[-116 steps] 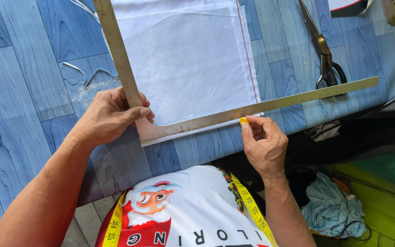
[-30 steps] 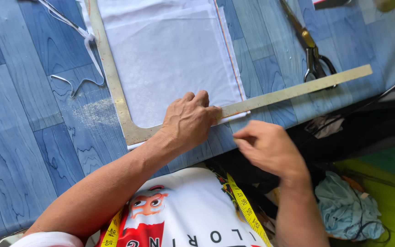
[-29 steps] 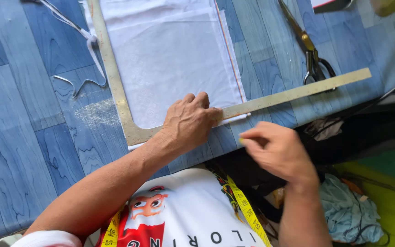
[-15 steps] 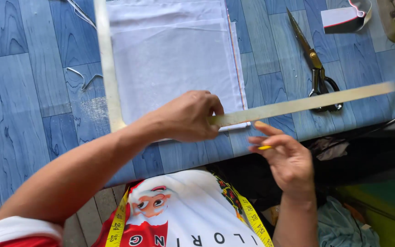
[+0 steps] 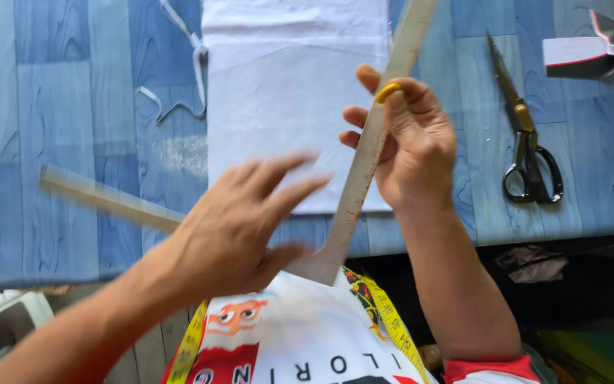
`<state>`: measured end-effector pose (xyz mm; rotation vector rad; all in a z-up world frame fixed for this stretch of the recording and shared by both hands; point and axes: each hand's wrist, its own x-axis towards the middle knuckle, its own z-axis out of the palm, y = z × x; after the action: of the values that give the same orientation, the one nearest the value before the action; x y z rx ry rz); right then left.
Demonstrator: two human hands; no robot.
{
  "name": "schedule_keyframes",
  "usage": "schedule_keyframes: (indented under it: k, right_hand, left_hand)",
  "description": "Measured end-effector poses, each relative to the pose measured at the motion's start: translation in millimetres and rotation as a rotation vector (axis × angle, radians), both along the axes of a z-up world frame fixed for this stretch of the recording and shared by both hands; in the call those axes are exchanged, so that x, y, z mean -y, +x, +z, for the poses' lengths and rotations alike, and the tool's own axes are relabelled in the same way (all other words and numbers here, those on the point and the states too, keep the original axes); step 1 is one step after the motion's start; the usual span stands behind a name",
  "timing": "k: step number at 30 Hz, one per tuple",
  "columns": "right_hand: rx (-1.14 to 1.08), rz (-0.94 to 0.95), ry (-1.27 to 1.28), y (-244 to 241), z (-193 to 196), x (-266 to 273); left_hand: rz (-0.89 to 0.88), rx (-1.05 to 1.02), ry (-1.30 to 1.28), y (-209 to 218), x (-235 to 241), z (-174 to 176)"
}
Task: Measuring, marking, and cutting fabric components on a cutting table using tailoring tools
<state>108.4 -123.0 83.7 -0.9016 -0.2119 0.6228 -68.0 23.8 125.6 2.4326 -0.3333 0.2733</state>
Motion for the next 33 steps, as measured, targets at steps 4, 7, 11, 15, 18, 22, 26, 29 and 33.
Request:
schedule_keyframes:
  k: [4,7,11,15,18,22,26,29,33]
  right_hand:
    - [-0.029,0.059,-0.102,21.1,-32.0,-12.5]
    - [0.087,0.126,-0.369,37.4,-33.8,-2.0]
    - [0.477,-0.063,-0.529,27.3,-27.4,52.2]
    - [0.54,-0.001,-0.695,-2.4,-46.9,106.9]
    - [0.479,0.056,-0.769,-40.0,-60.2,125.1]
    - [0.684,0.222,-0.958,-72.6,-46.5,119.0]
    - [0.853,0.142,-0.956,-80.6,-43.4,108.4]
    - [0.963,0.159,-1.001,-82.0,-47.6,105.3]
    - [1.051,0.165,-1.138,-86.1,-53.3,104.0]
  left_hand:
    - [-0.016,-0.34,0.22,-35.6,11.9,-64.2]
    - [0.027,-0.325,0.042,-15.1,9.9,-60.1]
    - [0.088,-0.282,0.081,7.1,-7.9,-71.0]
    - [0.114,-0.267,0.112,14.6,-13.4,-89.9]
    - [0.126,-0.203,0.122,18.1,-11.2,-95.5]
    - [0.097,-0.085,0.122,14.8,-4.2,-111.1]
    - [0.077,-0.067,0.133,13.3,4.2,-112.5]
    - [0.116,-0.064,0.209,11.9,5.2,-113.2]
    - [0.11,0.001,0.247,11.0,4.8,-118.3]
